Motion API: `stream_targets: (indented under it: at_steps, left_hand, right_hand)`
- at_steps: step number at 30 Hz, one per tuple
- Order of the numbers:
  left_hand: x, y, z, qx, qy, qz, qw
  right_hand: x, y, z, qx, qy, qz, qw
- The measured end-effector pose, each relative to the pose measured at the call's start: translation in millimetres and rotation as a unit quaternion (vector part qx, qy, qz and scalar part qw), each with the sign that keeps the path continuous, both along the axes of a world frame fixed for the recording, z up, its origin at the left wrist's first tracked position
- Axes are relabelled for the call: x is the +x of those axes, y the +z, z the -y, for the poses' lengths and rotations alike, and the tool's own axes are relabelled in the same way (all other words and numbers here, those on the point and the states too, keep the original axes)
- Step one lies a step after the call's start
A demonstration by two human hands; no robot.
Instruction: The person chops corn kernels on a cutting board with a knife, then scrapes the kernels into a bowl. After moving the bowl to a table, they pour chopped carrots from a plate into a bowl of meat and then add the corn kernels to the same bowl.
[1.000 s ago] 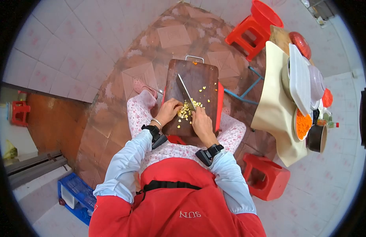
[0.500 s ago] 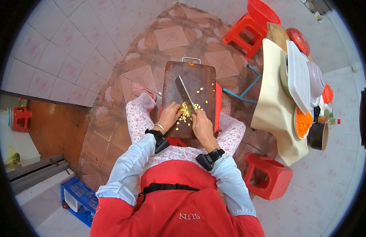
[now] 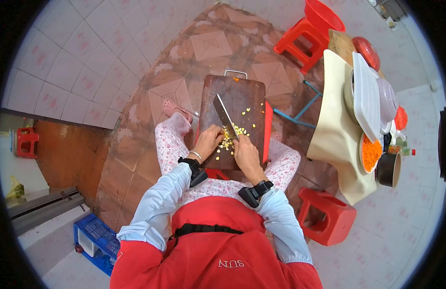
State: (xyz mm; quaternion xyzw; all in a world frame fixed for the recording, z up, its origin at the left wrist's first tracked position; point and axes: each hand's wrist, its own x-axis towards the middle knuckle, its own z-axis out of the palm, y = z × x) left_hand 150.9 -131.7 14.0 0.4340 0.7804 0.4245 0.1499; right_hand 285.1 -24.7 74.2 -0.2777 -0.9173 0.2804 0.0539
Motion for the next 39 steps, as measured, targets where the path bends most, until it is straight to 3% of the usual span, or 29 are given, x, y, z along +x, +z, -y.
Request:
stream_targets:
  at_steps: [15, 21, 24, 28, 30, 32, 34, 39]
  left_hand:
    - [2.8, -6.3, 1.9, 0.020, 0.007, -0.003, 1.000]
    - [1.3, -1.8, 1.0, 0.010, 0.013, -0.004, 1.000]
    - [-4.1, 4.7, 7.6, 0.060, 0.020, 0.042, 0.997]
    - [-31.9, 8.6, 19.5, 0.108, 0.114, -0.045, 0.987]
    - [-43.0, 4.5, 22.4, 0.084, 0.196, -0.077, 0.974]
    - [-47.7, -5.3, 27.4, 0.062, 0.176, -0.069, 0.980]
    - [-48.1, -9.9, 24.9, 0.032, 0.148, 0.032, 0.988]
    - [-44.2, -12.6, 25.2, 0.017, 0.149, 0.000, 0.989]
  right_hand:
    - [-1.4, 18.4, 1.9, -0.001, -0.014, 0.008, 1.000]
    - [-1.1, 1.5, -2.0, 0.006, -0.011, 0.006, 1.000]
    - [2.1, 9.8, -2.3, 0.000, -0.017, -0.009, 1.000]
    - [2.7, 16.2, 1.5, -0.008, -0.018, 0.006, 1.000]
    - [-0.6, 4.9, 4.1, -0.005, -0.015, 0.020, 1.000]
    - [-2.4, -0.9, 0.4, -0.003, -0.009, 0.014, 1.000]
    - [-3.4, 4.4, -2.0, 0.004, -0.010, 0.009, 1.000]
    - [-1.9, 22.4, 5.1, -0.033, -0.020, 0.009, 0.999]
